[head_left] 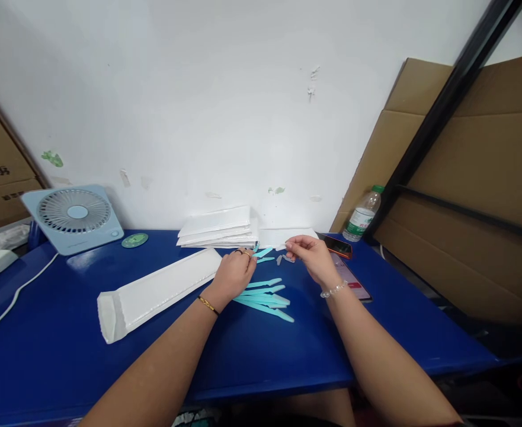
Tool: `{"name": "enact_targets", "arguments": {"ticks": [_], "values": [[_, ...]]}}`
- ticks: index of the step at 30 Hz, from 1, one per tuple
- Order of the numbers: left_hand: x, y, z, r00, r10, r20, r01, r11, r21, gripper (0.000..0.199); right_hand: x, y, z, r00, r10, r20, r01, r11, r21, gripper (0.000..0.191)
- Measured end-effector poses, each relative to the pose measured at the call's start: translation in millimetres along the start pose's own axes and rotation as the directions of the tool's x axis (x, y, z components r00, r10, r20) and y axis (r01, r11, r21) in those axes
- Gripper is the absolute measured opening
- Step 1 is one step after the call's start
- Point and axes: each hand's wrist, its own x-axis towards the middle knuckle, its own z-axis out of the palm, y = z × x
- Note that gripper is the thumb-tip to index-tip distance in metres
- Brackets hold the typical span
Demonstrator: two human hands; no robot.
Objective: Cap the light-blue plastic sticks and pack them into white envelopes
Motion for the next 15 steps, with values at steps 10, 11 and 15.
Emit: {"name": "enact_targets", "arguments": {"ticks": [10,11,15], "values": [[-2.1,8.2,-1.4,0.996,0.076,0.036,-0.077,0.997,0.029,0.038,-5.9,2.5,16.0,0.991,0.023,0.134,-0.012,0.997,-0.080,0.030],[-2.2,8.0,-0.2,0.996,0.079,0.042,-0.080,0.997,0.015,0.038,-6.8,1.7,17.7,0.987,0.035,0.154,-0.023,0.997,-0.079,0.030],[-3.9,7.2,6.1,0.991,0.068,0.115,-0.060,0.995,-0.074,0.039,-4.5,3.1,13.3,0.971,0.083,0.223,-0.046,0.985,-0.164,0.030]]}}
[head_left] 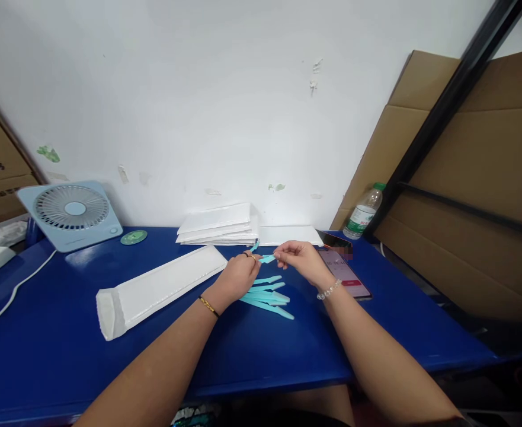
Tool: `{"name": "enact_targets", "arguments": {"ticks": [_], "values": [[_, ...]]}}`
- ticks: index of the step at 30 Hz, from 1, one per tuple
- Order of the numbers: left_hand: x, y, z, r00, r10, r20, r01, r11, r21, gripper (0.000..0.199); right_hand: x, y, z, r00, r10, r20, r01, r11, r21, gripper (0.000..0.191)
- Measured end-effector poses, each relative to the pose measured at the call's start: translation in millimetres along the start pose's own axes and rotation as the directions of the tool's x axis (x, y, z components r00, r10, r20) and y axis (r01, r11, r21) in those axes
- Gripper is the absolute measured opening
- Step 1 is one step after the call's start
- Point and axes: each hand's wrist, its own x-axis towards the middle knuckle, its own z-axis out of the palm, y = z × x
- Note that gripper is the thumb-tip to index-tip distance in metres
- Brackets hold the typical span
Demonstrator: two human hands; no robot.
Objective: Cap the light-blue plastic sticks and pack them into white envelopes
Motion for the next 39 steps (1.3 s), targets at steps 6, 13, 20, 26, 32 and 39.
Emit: {"name": "enact_targets", "arguments": {"ticks": [6,13,20,26,32,39], "values": [[-0.4,-2.5,4.9,0.998,-0.051,0.023,0.051,0.999,-0.012,0.032,12.5,31.1,-32.8,0.970,-0.088,-0.225,-0.070,0.788,-0.612,0.017],[12.3,-24.1,11.8,0.981,-0.175,-0.080,0.188,0.961,0.202,0.022,20.5,50.7,-31.3,0.989,0.039,-0.140,-0.135,0.606,-0.784,0.008],[13.6,-26.3,12.9,0.975,-0.217,-0.042,0.221,0.963,0.152,0.013,18.0,48.5,-33.8,0.985,0.122,-0.124,-0.174,0.648,-0.742,0.008],[11.6,-28.9,6.0,0.971,-0.234,-0.042,0.236,0.970,0.063,0.015,13.8,42.3,-37.0,0.976,0.207,-0.067,-0.195,0.693,-0.694,0.002],[9.6,-28.7,2.1,0.974,-0.216,-0.071,0.218,0.975,0.036,0.014,8.7,32.8,-38.1,0.991,0.130,-0.024,-0.117,0.777,-0.618,0.005],[9.4,-27.3,1.7,0.977,-0.203,-0.072,0.206,0.978,0.032,0.016,8.0,28.6,-32.4,0.993,0.028,0.113,0.013,0.938,-0.345,0.020]]}}
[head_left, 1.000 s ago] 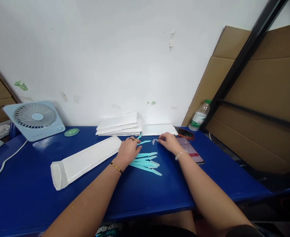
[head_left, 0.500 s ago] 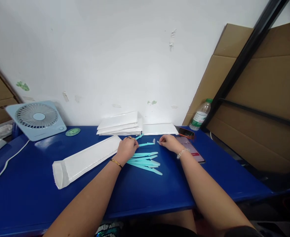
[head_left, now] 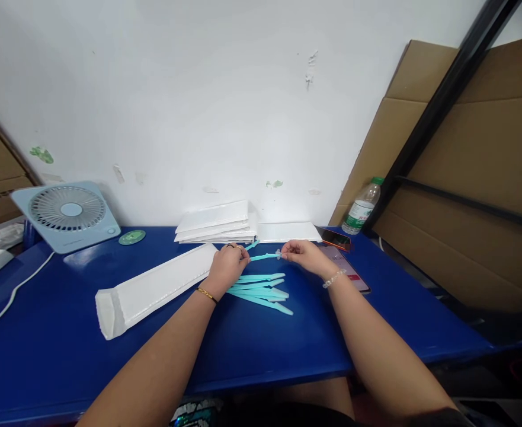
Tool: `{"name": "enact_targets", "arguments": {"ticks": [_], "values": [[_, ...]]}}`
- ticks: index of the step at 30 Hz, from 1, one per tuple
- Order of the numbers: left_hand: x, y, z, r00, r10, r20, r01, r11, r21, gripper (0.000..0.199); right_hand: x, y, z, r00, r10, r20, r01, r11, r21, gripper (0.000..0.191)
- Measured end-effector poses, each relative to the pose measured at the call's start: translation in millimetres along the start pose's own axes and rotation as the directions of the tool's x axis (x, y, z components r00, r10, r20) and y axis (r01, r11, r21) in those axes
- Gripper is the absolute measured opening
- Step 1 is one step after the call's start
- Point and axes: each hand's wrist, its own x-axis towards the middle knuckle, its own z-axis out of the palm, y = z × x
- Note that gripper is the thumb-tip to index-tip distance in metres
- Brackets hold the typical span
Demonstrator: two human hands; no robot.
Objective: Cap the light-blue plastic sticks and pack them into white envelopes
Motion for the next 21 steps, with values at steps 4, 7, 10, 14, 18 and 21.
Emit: {"name": "enact_targets", "arguments": {"ticks": [4,7,10,14,18,21], "values": [[-2.5,3.3,-2.4,0.999,0.036,-0.001,-0.036,0.999,-0.027,0.014,-0.2,-4.2,6.3,0.999,0.003,0.044,-0.003,1.000,-0.001,0.022],[-4.8,4.3,-6.5,0.992,0.067,0.110,-0.058,0.995,-0.085,0.013,-2.8,-7.8,6.5,0.984,-0.011,0.180,0.010,1.000,0.006,0.023],[-3.9,1.8,-9.5,0.985,0.039,0.169,-0.020,0.994,-0.111,0.020,-3.2,-6.2,3.7,0.982,-0.023,0.189,0.035,0.998,-0.057,0.022],[2.8,-5.0,-5.6,0.999,-0.042,-0.010,0.042,0.998,0.045,0.029,3.1,4.9,3.0,0.990,-0.139,-0.027,0.123,0.940,-0.318,0.025],[7.7,-10.0,2.0,0.996,-0.085,-0.007,0.085,0.988,0.132,0.021,10.6,15.1,7.8,0.984,-0.179,0.019,0.170,0.892,-0.418,0.020],[8.4,-11.1,3.4,0.997,-0.067,0.040,0.062,0.992,0.107,0.015,12.8,19.3,10.7,0.992,-0.122,-0.014,0.104,0.900,-0.423,0.012]]}}
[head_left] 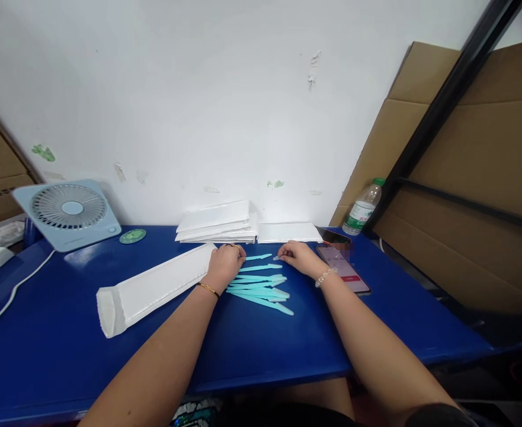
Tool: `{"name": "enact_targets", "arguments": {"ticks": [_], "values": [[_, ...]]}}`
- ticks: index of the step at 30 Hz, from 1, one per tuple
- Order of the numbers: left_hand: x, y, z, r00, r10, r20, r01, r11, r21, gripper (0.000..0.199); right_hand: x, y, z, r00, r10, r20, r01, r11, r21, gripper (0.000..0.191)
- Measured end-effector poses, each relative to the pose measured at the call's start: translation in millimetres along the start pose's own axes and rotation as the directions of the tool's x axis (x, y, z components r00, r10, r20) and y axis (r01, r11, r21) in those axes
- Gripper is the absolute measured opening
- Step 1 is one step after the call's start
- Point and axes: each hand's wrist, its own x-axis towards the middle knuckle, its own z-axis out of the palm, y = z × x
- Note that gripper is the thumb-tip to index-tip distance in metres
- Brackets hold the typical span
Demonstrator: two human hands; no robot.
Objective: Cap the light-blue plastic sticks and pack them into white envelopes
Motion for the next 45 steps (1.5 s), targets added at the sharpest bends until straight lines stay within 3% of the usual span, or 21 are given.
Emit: {"name": "enact_targets", "arguments": {"ticks": [8,18,21,23,25,27,31,33,37,40,43,45], "values": [[0.8,-0.6,-1.2,1.000,0.029,0.006,-0.029,0.999,-0.035,0.017,1.0,-6.5,3.7,0.999,0.010,-0.044,-0.009,1.000,0.029,0.011],[2.3,-1.8,1.9,0.992,0.107,0.073,-0.099,0.989,-0.107,0.018,3.8,-24.9,7.1,0.999,-0.004,0.041,0.000,0.995,0.097,0.012],[-4.8,0.0,-2.9,0.981,0.170,0.091,-0.159,0.981,-0.110,0.043,-1.8,-30.3,-2.0,0.996,-0.034,0.084,0.027,0.996,0.082,0.024],[-12.4,3.3,-7.5,0.956,0.252,0.151,-0.237,0.965,-0.113,0.076,-9.7,-39.7,-10.2,0.986,-0.061,0.155,0.054,0.997,0.052,0.049],[-20.7,8.6,-11.9,0.924,0.313,0.217,-0.298,0.949,-0.102,0.092,-20.0,-53.7,-16.6,0.966,-0.073,0.249,0.080,0.997,-0.019,0.074],[-28.3,15.9,-15.2,0.911,0.334,0.241,-0.326,0.943,-0.074,0.081,-30.8,-70.0,-19.0,0.948,-0.058,0.312,0.099,0.988,-0.118,0.077],[-42.6,32.4,-14.3,0.884,0.383,0.267,-0.393,0.919,-0.017,0.032,-49.1,-95.9,-11.4,0.949,-0.050,0.312,0.144,0.947,-0.288,0.035],[-50.4,39.7,-10.4,0.879,0.402,0.257,-0.423,0.906,0.030,0.018,-55.4,-102.0,-5.3,0.948,-0.076,0.308,0.187,0.919,-0.348,0.023],[-64.6,49.4,-3.1,0.900,0.385,0.205,-0.407,0.909,0.083,0.014,-60.5,-108.5,-2.9,0.929,-0.111,0.352,0.259,0.877,-0.404,0.022],[-70.6,53.3,-3.2,0.932,0.321,0.168,-0.325,0.946,-0.004,0.016,-59.1,-117.2,-23.1,0.927,-0.129,0.352,0.277,0.869,-0.410,0.021],[-72.8,58.2,-5.3,0.956,0.277,0.098,-0.237,0.924,-0.299,0.018,-57.7,-126.8,-62.4,0.940,-0.157,0.303,0.235,0.942,-0.240,0.027],[-73.5,63.8,-5.1,0.967,0.251,0.040,-0.190,0.818,-0.543,0.024,-57.8,-131.2,-85.2,0.951,-0.208,0.229,0.192,0.977,0.091,0.057]]}}
